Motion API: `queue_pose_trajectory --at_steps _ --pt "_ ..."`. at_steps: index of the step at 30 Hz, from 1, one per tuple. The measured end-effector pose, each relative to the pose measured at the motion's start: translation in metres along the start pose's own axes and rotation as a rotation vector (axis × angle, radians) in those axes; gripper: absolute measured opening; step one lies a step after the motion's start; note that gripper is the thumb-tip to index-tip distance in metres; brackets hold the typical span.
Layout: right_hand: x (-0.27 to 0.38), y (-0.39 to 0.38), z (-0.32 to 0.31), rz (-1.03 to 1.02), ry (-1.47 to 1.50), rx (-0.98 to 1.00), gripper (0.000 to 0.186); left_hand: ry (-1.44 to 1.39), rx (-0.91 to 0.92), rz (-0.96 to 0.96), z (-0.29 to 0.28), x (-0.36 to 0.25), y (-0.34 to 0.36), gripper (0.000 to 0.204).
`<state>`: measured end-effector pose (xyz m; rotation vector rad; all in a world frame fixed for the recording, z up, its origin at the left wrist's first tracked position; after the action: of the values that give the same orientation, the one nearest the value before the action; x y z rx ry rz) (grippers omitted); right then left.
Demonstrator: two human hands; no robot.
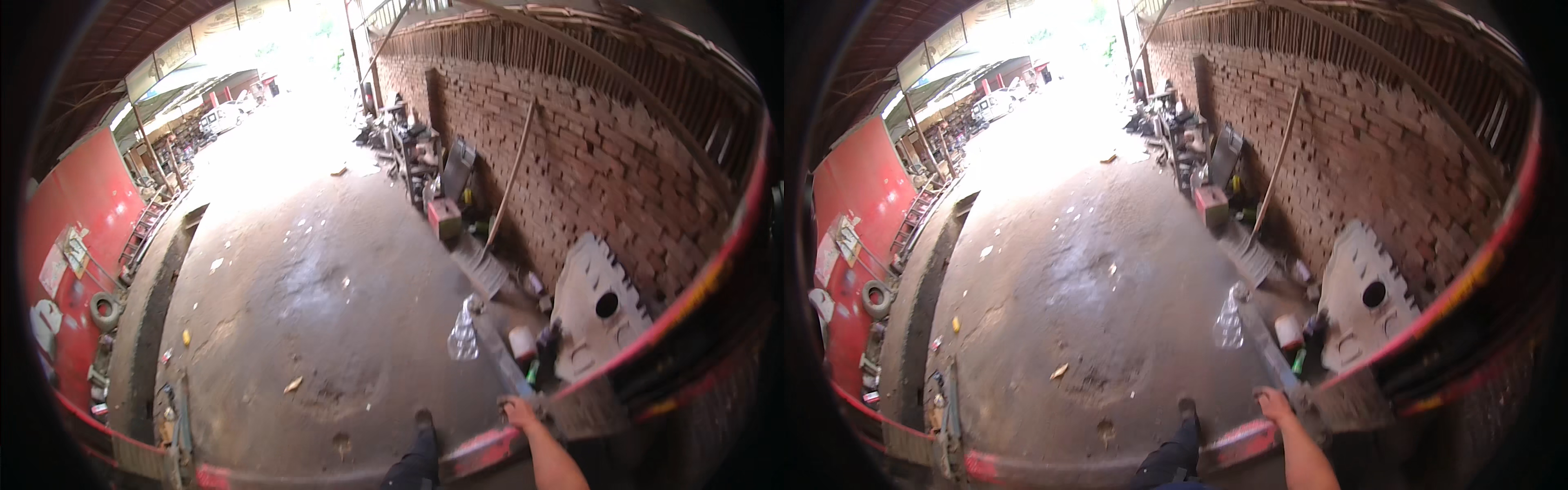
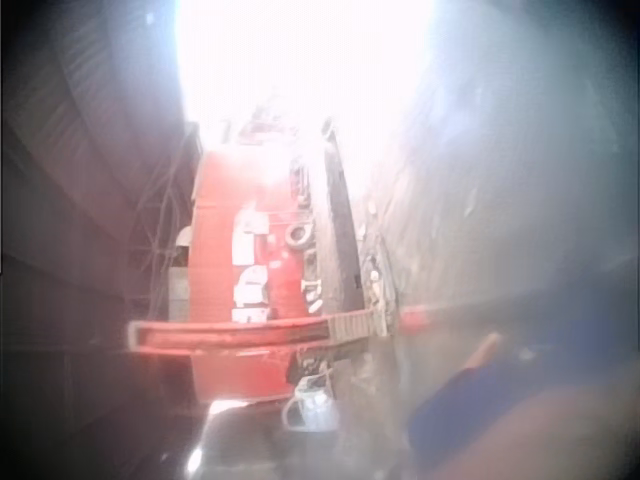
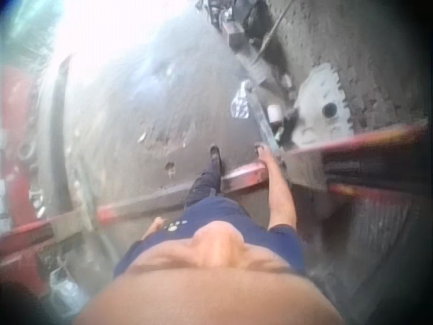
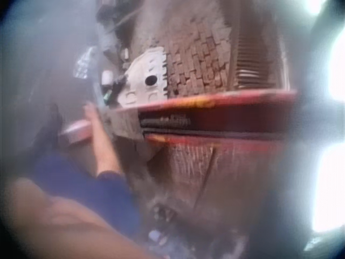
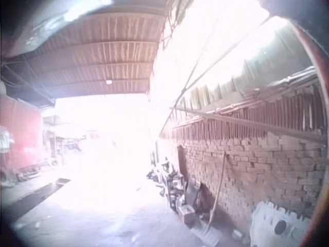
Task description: The person walks through a cluttered auto repair shop, picks up a red engine support bar, and carries it to a white car with an open hood. They position the support bar across the engine bay and adjust it to fit.
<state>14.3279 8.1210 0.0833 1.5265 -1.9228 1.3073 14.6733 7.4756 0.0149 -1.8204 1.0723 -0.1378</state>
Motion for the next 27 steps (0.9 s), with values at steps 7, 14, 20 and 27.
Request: queue_pose_trajectory --at_steps 7,14,20,27 --pt "-0.082 0.034 0.0 0.354 -0.304 0.27 0.053 0.101 0.0 0.203 -0.115 -0.219 0.247 0.056" --pt "-0.048 0.14 -0.093 0.737 -0.116 0.092 0.06 -0.434 -0.306 0.747 -0.406 -0.651 0.295 0.038" --pt "-0.036 0.385 -0.12 0.851 -0.299 0.291 0.068 -0.158 -0.495 0.542 -0.45 -0.633 0.448 0.041" --pt "0.325 0.768 -0.258 0.161 0.091 -0.22 0.039 -0.135 -0.04 -0.092 -0.457 -0.556 0.478 0.064"
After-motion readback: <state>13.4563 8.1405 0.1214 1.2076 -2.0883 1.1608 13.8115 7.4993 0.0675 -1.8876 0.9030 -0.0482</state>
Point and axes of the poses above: each hand's wrist, its own y-axis towards the middle knuckle, its own z-axis out of the palm, x = y × z, the point moved 9 cm from there along y, towards the middle knuckle, and after that the axes turned 7 degrees about z, right-handed, at the moved point
